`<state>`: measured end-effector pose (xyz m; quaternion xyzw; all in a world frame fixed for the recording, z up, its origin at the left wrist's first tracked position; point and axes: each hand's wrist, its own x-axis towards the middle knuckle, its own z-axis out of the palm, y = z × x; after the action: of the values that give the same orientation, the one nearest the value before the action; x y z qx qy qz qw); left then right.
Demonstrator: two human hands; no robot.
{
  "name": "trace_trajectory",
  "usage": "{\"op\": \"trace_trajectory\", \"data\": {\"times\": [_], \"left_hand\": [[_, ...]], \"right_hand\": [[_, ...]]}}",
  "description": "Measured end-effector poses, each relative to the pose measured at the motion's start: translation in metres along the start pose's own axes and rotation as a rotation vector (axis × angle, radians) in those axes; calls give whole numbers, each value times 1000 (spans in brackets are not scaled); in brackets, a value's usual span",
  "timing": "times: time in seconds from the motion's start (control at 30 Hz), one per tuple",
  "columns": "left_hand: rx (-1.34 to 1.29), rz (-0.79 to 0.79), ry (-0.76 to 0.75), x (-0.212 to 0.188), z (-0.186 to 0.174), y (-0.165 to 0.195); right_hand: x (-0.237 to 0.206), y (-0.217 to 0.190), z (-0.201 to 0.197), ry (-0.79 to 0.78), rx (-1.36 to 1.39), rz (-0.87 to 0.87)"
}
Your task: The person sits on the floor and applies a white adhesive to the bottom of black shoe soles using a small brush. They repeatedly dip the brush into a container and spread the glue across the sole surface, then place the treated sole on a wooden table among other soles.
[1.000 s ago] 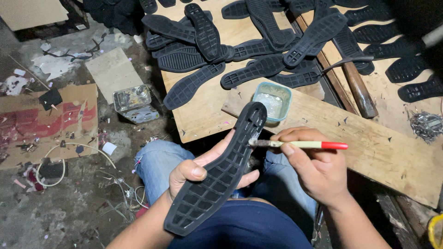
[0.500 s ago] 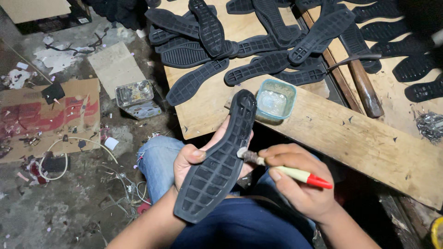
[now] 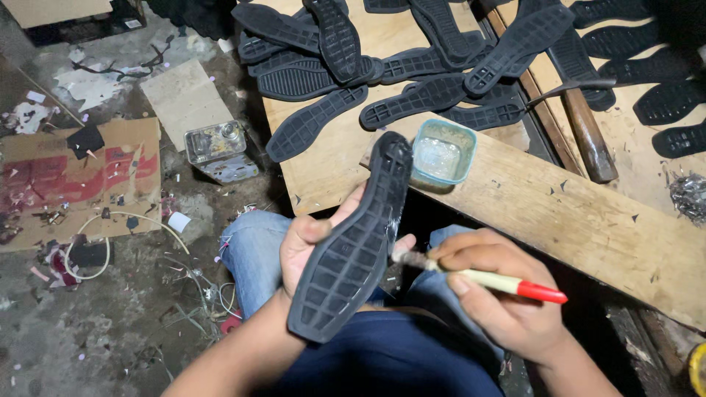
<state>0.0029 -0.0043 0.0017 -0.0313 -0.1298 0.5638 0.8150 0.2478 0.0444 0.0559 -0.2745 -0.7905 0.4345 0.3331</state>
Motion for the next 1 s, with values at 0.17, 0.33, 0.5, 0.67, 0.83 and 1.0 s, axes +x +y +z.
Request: {"op": "trace_trajectory", "data": {"times": [0.17,0.33,0.5,0.67,0.83,1.0], "left_hand": [[114,38,85,2,2,-4],[145,-61,-4,-1,13,-2],[189,-47,-11,-1,19,-10],[314,6,16,4,19,-5],[299,81,55,17,14,0],[357,86,-26,33,13,4]], "right_hand": [[-2,-1,4,106,43,-86],[1,-4,1,76,54,-61],[15,-5,-4,121,-106,-79],[7,-13,7,-54,-122,-71],[-2,-17,10,-14,20,-39],[1,-17,16,89,-161,-171]]}}
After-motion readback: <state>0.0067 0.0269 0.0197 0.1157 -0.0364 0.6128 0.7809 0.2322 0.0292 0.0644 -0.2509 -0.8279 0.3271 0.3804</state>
